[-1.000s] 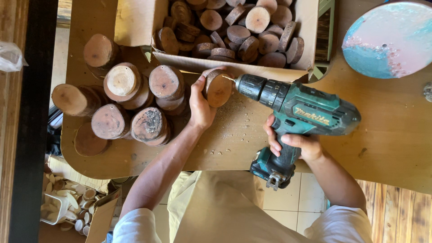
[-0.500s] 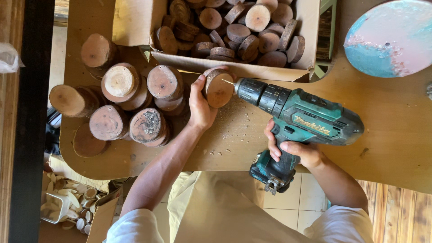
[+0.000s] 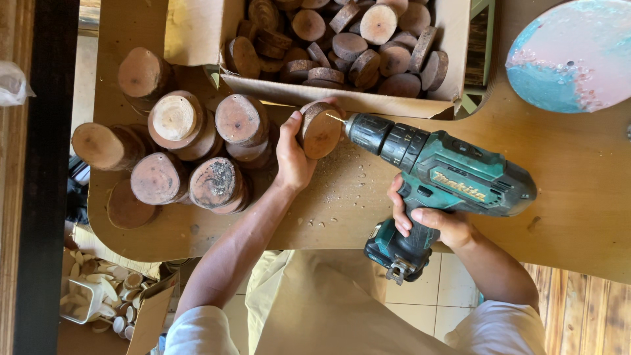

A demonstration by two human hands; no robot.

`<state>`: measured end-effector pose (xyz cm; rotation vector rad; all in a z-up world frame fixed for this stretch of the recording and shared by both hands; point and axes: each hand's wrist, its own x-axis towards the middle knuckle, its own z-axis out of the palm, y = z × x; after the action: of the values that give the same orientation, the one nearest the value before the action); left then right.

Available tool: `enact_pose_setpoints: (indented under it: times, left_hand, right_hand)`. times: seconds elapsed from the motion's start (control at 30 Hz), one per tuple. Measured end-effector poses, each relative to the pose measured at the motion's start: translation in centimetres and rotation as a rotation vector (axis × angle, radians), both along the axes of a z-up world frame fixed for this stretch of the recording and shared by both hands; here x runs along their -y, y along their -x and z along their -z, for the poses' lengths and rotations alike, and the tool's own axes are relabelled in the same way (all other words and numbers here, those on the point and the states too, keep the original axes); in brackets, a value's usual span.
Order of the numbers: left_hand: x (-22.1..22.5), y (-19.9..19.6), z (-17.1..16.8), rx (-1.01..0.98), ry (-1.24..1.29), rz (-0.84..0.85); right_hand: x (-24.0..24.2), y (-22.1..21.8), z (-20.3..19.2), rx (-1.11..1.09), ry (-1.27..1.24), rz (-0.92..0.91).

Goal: The person picks up a small circular wood slice from a box and drills a hole through the center using a power drill.

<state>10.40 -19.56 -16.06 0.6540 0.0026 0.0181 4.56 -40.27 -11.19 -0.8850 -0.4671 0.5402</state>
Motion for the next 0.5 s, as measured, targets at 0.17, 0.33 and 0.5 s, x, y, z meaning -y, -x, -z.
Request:
enact_pose_setpoints:
  times: [0.17,0.33,0.5]
  left_hand:
    - [-0.3,-0.4,0.3,0.036,-0.060,0.025]
    - [-0.4,-0.2,-0.2,0.057,-0.060,0.025]
    - [-0.2,-0.1,-0.4,0.012,-0.055,0.008]
  right_hand:
    - [0.1,0.0,0.1,-0.002,-0.004,0.006]
    - [0.0,0.1,0.1,0.006,0.000,0.011]
    - [0.0,0.0,0.1,0.009,0.002,0.010]
